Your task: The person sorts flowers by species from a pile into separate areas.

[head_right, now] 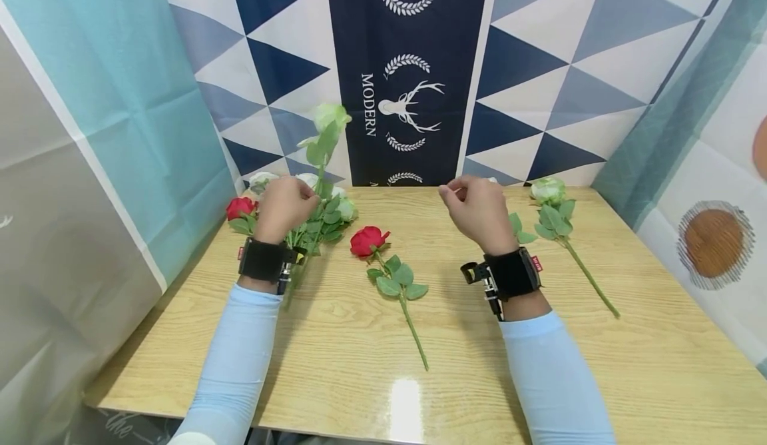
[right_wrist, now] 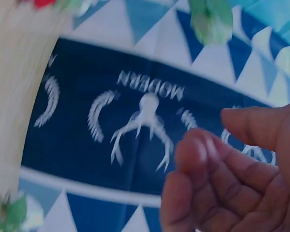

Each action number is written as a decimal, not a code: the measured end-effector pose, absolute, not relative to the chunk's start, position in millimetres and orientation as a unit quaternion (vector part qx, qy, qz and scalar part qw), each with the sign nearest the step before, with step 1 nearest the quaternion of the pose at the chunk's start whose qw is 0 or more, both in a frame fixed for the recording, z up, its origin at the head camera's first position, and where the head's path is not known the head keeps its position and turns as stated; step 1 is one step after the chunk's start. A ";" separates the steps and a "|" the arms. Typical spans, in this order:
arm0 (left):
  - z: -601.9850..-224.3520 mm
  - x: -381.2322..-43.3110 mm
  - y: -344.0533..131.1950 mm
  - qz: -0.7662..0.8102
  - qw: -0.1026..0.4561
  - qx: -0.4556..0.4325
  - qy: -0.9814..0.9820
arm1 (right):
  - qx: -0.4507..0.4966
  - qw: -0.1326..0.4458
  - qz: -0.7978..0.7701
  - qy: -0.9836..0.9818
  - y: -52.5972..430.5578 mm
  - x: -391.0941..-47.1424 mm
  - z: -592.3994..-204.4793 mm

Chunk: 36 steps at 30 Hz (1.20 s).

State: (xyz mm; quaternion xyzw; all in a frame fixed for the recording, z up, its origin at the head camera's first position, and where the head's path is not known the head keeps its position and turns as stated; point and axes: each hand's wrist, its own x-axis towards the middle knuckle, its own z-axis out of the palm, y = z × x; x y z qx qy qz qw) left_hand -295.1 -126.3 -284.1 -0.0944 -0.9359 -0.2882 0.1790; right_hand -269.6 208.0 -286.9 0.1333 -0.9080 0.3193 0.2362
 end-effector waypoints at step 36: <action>-300.9 -311.9 -93.0 -0.218 0.036 -0.405 -0.887 | 0.233 0.122 0.590 -0.763 110.5 -252.3 -329.4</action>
